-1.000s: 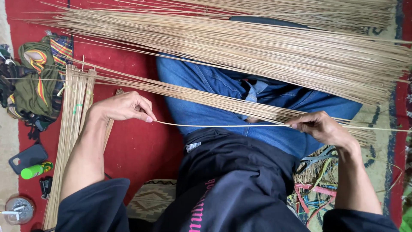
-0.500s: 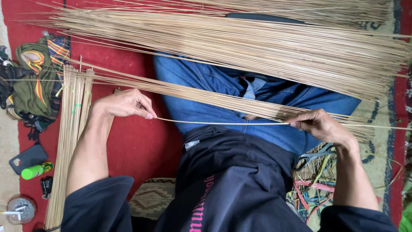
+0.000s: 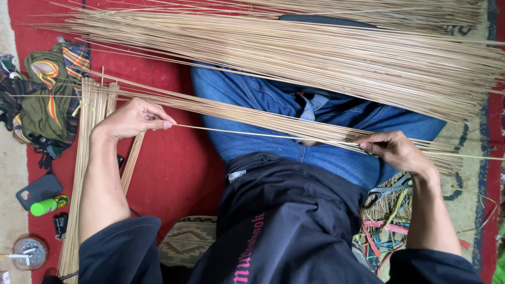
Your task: Aligning and binding bundles of thin wooden sticks
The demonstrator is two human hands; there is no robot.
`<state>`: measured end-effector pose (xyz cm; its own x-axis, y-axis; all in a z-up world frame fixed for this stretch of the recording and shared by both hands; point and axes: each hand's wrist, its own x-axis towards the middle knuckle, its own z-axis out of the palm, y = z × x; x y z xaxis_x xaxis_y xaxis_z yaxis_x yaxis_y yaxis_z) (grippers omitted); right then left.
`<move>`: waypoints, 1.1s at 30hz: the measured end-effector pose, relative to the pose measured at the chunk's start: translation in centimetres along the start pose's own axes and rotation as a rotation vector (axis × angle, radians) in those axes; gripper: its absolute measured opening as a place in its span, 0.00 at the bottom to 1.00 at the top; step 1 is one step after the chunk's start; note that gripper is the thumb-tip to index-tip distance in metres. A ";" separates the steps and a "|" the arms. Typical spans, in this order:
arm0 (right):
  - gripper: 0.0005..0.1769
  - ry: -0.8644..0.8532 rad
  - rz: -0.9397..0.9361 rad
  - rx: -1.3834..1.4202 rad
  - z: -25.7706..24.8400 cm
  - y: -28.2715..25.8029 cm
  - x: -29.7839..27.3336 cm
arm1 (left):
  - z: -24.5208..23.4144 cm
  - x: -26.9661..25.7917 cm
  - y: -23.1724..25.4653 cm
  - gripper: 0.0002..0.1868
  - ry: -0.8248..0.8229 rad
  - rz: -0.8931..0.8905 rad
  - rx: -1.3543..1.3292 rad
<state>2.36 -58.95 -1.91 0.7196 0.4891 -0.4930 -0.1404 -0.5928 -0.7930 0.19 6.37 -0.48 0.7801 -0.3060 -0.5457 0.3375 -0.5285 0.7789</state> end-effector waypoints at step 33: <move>0.11 0.056 -0.296 -0.068 7.2 -10.1 2.8 | 23.0 6.6 10.5 0.07 0.548 0.798 0.401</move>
<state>0.88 -46.97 2.10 0.7590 0.6119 -0.2224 0.1252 -0.4725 -0.8724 -3.20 -19.45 -2.99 0.8651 -0.3340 0.3742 -0.5015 -0.5852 0.6371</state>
